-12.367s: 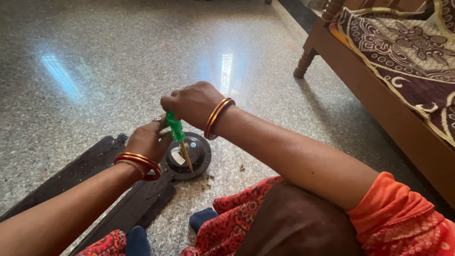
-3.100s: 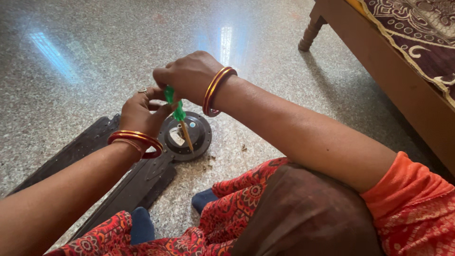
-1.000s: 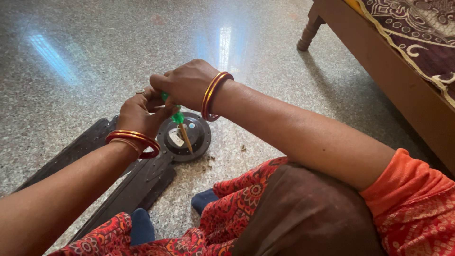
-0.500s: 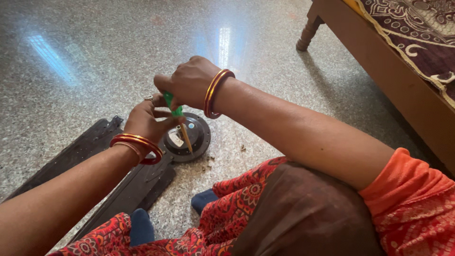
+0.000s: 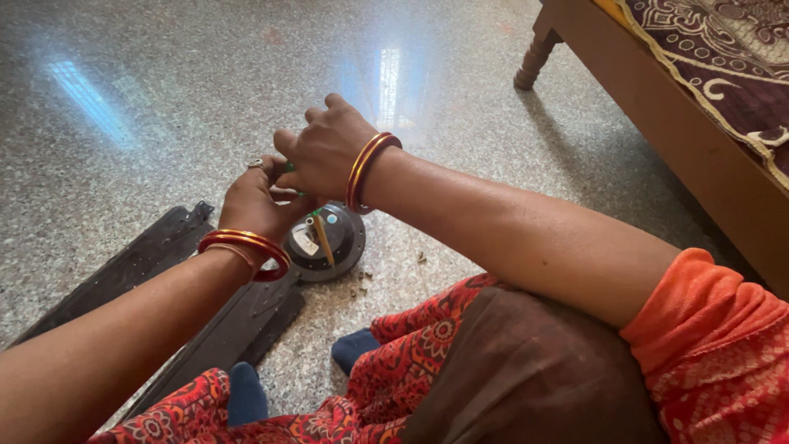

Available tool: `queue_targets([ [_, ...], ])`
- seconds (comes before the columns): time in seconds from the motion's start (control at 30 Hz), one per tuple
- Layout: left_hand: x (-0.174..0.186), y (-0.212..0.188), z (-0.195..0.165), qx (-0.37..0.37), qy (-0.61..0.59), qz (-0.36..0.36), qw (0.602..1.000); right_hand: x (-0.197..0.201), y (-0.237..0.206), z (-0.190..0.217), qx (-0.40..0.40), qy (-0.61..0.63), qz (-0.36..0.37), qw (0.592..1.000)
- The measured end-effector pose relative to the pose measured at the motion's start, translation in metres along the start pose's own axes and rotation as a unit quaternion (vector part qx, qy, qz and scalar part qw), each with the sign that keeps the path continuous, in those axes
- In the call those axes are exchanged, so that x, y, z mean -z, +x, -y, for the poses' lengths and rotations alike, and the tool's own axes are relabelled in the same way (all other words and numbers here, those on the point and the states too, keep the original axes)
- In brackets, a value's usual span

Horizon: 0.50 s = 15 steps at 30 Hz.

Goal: The person sits on the floor and uses a screwdriver to unscrew fasteners from the hub of a ceiling fan, working on the blade assembly and repositioning the blades and motor hub on the floor as they work.

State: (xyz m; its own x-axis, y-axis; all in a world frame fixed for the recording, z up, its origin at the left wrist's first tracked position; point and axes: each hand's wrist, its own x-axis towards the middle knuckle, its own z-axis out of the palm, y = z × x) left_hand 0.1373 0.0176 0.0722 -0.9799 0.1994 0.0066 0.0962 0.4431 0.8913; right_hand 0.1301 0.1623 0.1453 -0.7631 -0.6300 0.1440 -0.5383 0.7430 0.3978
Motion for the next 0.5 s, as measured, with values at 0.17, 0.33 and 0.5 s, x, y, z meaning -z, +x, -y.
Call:
queue_targets([
  [0.17, 0.003, 0.003, 0.005, -0.035, 0.036, -0.026, 0.998, 0.009, 0.001, 0.005, -0.030, 0.021, 0.087, 0.996],
  [0.33, 0.008, 0.012, 0.020, -0.083, 0.121, -0.044, 0.988, 0.003, 0.003, -0.002, 0.033, 0.065, 0.010, 0.997],
  [0.5, 0.005, 0.012, 0.029, -0.106, 0.120, -0.046, 0.986, -0.004, 0.001, -0.009, 0.061, 0.090, -0.029, 0.994],
])
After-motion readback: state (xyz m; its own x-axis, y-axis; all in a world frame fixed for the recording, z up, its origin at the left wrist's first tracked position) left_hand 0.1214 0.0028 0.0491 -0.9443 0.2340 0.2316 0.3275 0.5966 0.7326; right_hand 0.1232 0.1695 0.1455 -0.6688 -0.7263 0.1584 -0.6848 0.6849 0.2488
